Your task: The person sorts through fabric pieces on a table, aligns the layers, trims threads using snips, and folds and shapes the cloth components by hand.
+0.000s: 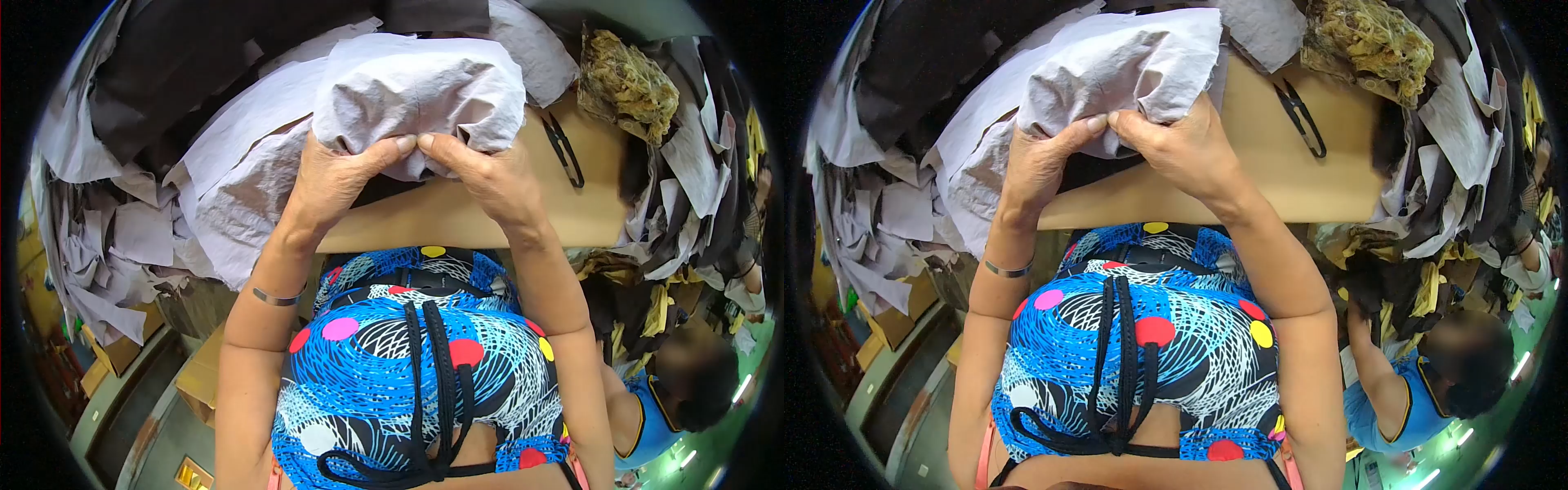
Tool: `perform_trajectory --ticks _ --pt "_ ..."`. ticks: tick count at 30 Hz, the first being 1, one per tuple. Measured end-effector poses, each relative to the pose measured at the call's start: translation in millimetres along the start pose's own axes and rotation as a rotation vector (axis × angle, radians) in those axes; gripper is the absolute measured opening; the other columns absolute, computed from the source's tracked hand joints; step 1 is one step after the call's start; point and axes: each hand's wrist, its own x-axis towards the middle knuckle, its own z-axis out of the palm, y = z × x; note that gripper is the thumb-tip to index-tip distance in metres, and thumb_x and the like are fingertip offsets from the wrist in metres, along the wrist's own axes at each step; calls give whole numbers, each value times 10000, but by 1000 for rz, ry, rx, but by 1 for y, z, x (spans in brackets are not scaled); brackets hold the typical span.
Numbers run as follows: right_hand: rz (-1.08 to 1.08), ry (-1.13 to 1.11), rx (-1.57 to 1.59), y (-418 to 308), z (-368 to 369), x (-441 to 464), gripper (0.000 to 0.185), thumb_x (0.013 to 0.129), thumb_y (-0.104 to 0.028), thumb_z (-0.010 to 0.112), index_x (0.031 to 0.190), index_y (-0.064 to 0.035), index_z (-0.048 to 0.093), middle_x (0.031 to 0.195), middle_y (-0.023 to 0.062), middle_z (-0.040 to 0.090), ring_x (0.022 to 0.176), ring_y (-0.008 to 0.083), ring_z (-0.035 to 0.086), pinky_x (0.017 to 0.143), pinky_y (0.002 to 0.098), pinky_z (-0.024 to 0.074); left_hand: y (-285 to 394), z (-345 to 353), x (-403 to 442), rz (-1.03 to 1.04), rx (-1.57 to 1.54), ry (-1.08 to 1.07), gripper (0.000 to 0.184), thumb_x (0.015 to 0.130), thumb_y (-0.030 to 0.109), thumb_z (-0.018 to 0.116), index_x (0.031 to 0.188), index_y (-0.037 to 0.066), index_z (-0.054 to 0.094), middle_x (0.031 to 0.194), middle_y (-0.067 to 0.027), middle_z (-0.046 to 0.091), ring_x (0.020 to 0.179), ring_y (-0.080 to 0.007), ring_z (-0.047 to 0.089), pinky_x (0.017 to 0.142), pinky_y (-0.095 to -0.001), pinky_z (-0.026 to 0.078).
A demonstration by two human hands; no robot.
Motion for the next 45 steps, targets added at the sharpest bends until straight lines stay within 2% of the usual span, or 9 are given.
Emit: perform_trajectory --ticks 7,14,19,27,31,34,40,43,45 --pt "-80 33 -61 2 -1 2 204 754 -83 627 916 13 549 783 27 572 716 103 541 613 258 462 1 7 -2 59 23 -8 385 741 25 683 1089 -11 522 967 -48 586 871 -110 556 757 -239 485" --pt "-146 -1 126 7 1 6 212 769 -91 649 945 2 576 848 33 602 742 95 554 639 242 469 -1 4 -1 -113 -122 -23 396 733 26 688 1093 -13 530 1003 -55 579 898 -126 561 762 -245 488" --pt "-7 -83 156 8 -5 8 234 761 -100 674 956 3 596 862 34 615 752 97 565 650 232 480 -6 5 -3 -168 -148 1 421 734 46 692 1116 -11 526 1025 -58 577 909 -134 561 779 -253 479" --pt "51 76 508 17 4 17 297 696 -52 712 961 23 602 891 71 631 771 149 602 685 257 501 -4 8 -16 -193 71 -109 547 713 83 717 1188 -25 467 1121 -88 549 1009 -157 527 879 -277 428" --pt "44 99 513 12 -9 27 305 683 -49 709 963 14 607 890 79 636 787 155 598 758 267 476 -19 7 -25 -51 188 -195 612 691 147 742 1198 -38 454 1127 -112 546 1040 -179 508 922 -302 391" --pt "99 107 398 8 -16 29 306 710 -70 687 992 5 597 902 62 631 809 139 589 773 266 463 -15 1 -23 -209 130 -165 593 699 152 737 1186 -42 462 1131 -125 543 1037 -180 508 920 -298 389" --pt "-49 -48 361 -8 -26 24 313 759 -99 662 1044 -6 574 961 59 616 880 120 569 810 259 443 -22 7 -20 -164 345 -193 556 722 170 724 1181 -21 475 1130 -137 540 1040 -195 509 912 -295 394" --pt "-49 -54 376 -26 -29 11 284 769 -115 666 1016 0 587 914 47 628 834 119 576 786 255 453 -50 6 -2 243 783 -226 485 735 168 690 1152 3 504 1105 -132 551 1006 -213 530 863 -310 426" --pt "28 -271 226 -26 -48 6 267 778 -146 669 999 -11 602 874 37 636 797 118 585 760 259 469 -63 -5 16 526 1025 -194 428 718 148 665 1106 19 538 1048 -124 573 947 -209 554 817 -305 449"
